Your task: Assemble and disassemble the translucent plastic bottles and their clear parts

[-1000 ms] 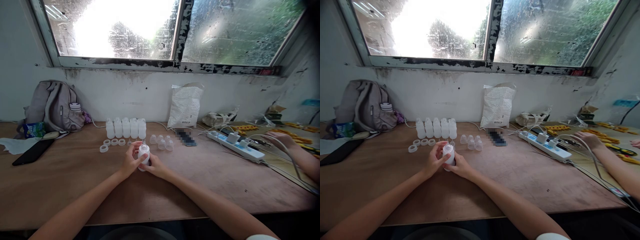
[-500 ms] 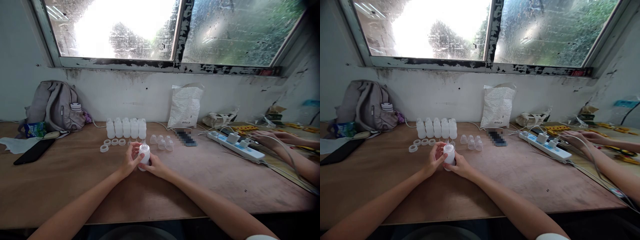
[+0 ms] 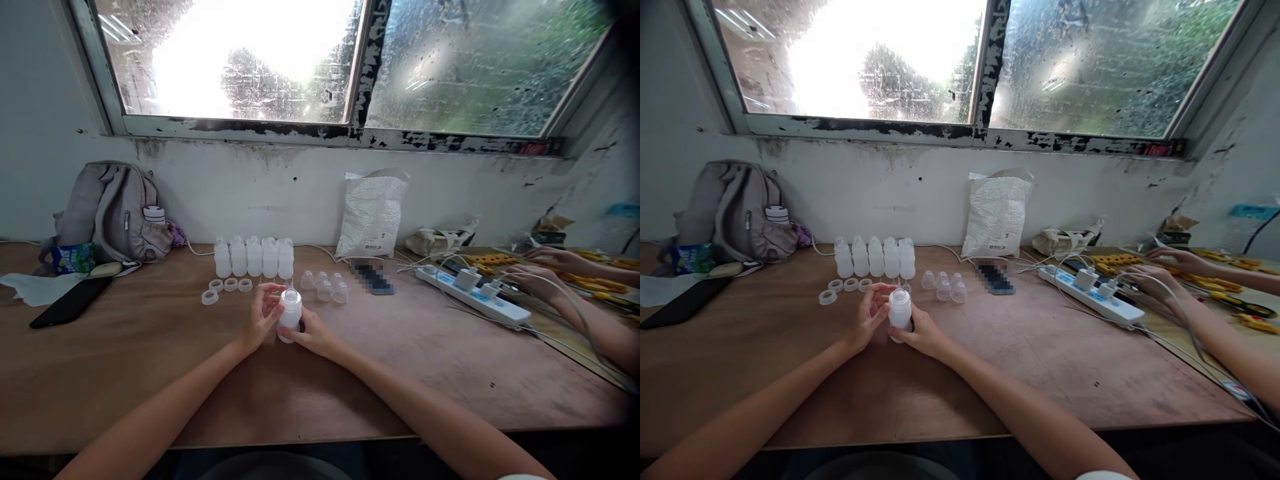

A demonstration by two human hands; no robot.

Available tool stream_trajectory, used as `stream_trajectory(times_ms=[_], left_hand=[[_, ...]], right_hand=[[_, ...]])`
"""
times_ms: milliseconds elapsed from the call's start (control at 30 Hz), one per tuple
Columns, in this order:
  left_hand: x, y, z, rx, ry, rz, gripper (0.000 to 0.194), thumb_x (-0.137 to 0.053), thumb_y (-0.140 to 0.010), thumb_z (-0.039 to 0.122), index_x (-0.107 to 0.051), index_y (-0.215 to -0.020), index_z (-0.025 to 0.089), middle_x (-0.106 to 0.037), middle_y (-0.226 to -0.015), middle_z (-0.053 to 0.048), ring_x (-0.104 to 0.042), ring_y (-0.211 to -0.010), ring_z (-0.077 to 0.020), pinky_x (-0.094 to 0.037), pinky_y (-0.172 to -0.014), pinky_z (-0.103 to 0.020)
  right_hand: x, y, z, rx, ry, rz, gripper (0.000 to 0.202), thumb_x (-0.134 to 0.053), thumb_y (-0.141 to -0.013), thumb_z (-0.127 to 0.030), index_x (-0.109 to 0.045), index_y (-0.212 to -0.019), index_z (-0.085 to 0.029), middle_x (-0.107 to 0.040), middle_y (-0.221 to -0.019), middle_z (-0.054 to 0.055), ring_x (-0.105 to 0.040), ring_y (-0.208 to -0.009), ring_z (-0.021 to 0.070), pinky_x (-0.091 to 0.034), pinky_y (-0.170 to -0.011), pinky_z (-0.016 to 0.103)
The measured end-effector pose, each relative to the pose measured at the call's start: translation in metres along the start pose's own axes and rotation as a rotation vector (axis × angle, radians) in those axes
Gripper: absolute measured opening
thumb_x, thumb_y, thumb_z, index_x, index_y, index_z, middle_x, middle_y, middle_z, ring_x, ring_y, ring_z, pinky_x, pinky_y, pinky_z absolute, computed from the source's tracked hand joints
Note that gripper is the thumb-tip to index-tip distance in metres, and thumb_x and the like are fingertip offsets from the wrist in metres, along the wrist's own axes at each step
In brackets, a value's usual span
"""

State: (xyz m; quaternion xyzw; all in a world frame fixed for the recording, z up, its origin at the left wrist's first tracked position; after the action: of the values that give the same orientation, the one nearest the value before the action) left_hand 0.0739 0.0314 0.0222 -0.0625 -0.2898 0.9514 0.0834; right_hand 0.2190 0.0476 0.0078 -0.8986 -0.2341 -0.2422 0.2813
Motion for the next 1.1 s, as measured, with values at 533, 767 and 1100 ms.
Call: stream_trajectory(times_ms=[533, 767, 1100], left_hand=[[0.002, 0.0, -0.0008, -0.011, -0.073, 0.078, 0.03, -0.049, -0.08, 0.033, -0.04, -0.107, 0.021, -0.052, -0.112, -0.009, -0.059, -0.082, -0.0147, -0.047, -0.073, -0.03], [0.002, 0.0006, -0.0001, -0.042, -0.123, 0.086, 0.027, -0.044, -0.083, 0.033, -0.041, -0.107, 0.022, -0.051, -0.112, -0.009, -0.06, -0.077, -0.0132, -0.047, -0.072, -0.03], [0.0021, 0.0007, 0.0031, -0.08, -0.174, 0.064, 0.032, -0.053, -0.078, 0.03, -0.041, -0.107, 0.022, -0.049, -0.115, -0.008, -0.059, -0.082, -0.0141, -0.047, -0.073, -0.029]], right_hand=[[0.0005, -0.0003, -0.0005, 0.023, 0.003, -0.006, 0.045, -0.059, -0.07, -0.037, -0.048, -0.107, -0.015, -0.058, -0.097, 0.006, -0.052, -0.084, 0.0183, -0.04, -0.073, 0.029], [0.0014, -0.0005, -0.0003, 0.033, 0.005, -0.018, 0.044, -0.058, -0.07, -0.038, -0.049, -0.106, -0.014, -0.058, -0.095, 0.005, -0.052, -0.082, 0.0178, -0.04, -0.072, 0.029], [0.0007, -0.0006, 0.0024, 0.009, 0.021, -0.036, 0.036, -0.058, -0.07, -0.038, -0.054, -0.097, -0.014, -0.06, -0.085, 0.004, -0.052, -0.074, 0.0168, -0.041, -0.067, 0.028]])
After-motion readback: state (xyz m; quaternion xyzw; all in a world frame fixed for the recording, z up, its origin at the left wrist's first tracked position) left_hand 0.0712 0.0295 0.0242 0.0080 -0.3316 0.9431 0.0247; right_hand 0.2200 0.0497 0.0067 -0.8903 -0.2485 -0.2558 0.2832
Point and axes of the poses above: each hand's wrist, its own y-axis away from the middle knuckle, its own x-axis out of the back of the hand, z = x × y, the point moved 1 cm from there along -y, towards the middle knuckle
